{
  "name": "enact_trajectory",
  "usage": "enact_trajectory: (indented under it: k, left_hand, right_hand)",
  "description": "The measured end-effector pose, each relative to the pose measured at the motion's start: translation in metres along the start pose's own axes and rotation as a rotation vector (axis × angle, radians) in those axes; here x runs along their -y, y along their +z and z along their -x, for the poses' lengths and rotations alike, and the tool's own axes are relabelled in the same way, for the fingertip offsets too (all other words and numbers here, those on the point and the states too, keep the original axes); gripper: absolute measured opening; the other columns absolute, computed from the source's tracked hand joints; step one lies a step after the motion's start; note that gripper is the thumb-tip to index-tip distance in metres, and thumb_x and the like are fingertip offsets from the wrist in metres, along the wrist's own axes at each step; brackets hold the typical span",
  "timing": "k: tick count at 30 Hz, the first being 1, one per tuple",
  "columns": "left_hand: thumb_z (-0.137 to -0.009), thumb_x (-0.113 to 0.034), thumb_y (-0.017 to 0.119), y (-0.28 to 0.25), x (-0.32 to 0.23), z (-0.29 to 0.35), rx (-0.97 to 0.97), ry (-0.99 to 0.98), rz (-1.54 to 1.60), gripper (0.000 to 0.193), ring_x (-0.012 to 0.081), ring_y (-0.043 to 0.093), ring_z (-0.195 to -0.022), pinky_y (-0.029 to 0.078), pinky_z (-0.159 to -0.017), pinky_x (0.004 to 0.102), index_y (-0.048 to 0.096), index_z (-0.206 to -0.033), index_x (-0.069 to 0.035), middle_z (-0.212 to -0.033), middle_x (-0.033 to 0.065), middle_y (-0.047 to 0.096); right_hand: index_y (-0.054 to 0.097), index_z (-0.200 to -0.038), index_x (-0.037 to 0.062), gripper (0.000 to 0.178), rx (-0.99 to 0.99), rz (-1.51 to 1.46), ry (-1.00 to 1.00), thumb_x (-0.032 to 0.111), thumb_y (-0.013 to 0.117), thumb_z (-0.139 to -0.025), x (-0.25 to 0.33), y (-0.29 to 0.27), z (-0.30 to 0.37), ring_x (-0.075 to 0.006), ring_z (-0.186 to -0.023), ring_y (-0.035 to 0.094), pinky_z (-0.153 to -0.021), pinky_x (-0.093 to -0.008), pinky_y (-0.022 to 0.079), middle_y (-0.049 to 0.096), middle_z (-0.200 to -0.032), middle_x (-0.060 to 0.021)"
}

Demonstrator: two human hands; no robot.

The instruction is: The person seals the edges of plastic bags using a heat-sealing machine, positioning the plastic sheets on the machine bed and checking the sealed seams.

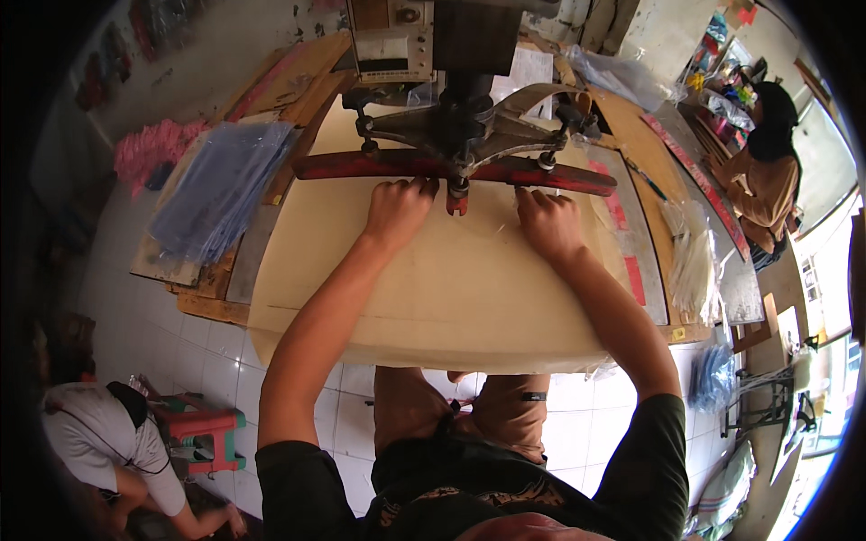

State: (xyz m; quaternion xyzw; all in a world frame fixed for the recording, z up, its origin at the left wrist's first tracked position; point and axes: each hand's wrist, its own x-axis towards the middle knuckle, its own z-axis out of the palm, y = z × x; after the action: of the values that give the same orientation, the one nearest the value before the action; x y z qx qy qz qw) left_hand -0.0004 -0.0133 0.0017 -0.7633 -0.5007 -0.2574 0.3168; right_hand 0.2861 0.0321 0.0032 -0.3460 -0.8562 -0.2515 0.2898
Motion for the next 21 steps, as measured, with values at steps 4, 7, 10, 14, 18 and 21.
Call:
enact_trajectory:
  k: [4,7,10,14,18,21]
  left_hand:
    - [-0.083,-0.015,0.074,0.0002,-0.001,-0.0001,-0.024,-0.035,0.055,0.008,0.0218,0.068,-0.058,0.056,-0.053,0.0347,0.072,-0.081,-0.007,-0.074,0.0057,0.068]
    - [-0.081,-0.016,0.076,0.0021,0.0006,0.0022,0.024,-0.053,0.082,0.009,0.0235,0.069,-0.059,0.056,-0.055,0.0361,0.073,-0.081,-0.007,-0.075,0.0061,0.069]
    - [-0.081,-0.015,0.076,0.0006,-0.0019,-0.0007,0.052,-0.077,0.131,0.009,0.0249,0.069,-0.06,0.056,-0.056,0.0379,0.073,-0.08,-0.007,-0.075,0.007,0.07]
    - [-0.08,-0.015,0.076,-0.002,-0.001,-0.0015,0.083,-0.094,0.154,0.01,0.027,0.07,-0.061,0.056,-0.057,0.0394,0.072,-0.08,-0.006,-0.074,0.0097,0.071]
    - [-0.082,-0.014,0.072,0.0012,0.0024,-0.0008,0.034,-0.07,0.148,0.009,0.0238,0.068,-0.056,0.054,-0.051,0.0372,0.076,-0.088,-0.008,-0.068,0.008,0.069]
    - [-0.082,-0.014,0.073,0.0,-0.0005,-0.0042,0.055,-0.106,0.147,0.008,0.0263,0.069,-0.059,0.056,-0.055,0.0387,0.075,-0.085,-0.006,-0.069,0.0101,0.07]
  right_hand:
    - [0.069,-0.098,0.0107,0.017,-0.045,-0.045,0.027,0.012,0.065,-0.082,0.0016,0.0004,-0.0037,-0.0205,-0.057,0.068,-0.051,-0.036,0.053,0.068,-0.074,-0.0024]
    - [0.069,-0.098,0.0106,0.016,0.007,-0.068,0.034,0.012,0.065,-0.083,0.0014,0.0013,-0.0018,-0.0208,-0.059,0.068,-0.052,-0.0364,0.053,0.069,-0.075,-0.0025]
    - [0.071,-0.099,0.014,0.017,0.042,-0.098,0.068,0.014,0.068,-0.082,-0.0012,0.002,-0.0008,-0.0263,-0.063,0.069,-0.057,-0.0409,0.055,0.069,-0.077,-0.004]
    - [0.072,-0.101,0.014,0.016,0.191,-0.089,0.092,0.018,0.066,-0.086,0.0003,-0.0027,-0.0068,-0.0287,-0.065,0.07,-0.059,-0.0425,0.056,0.07,-0.081,-0.0057]
    - [0.071,-0.103,0.0119,0.019,0.202,-0.101,0.091,0.019,0.062,-0.089,0.0015,-0.0035,-0.0066,-0.0295,-0.067,0.071,-0.058,-0.0425,0.056,0.072,-0.085,-0.0064]
    - [0.071,-0.105,0.0121,0.019,0.19,-0.09,0.091,0.02,0.062,-0.09,-0.0002,-0.0016,-0.0036,-0.0293,-0.068,0.071,-0.058,-0.0423,0.056,0.072,-0.086,-0.0059]
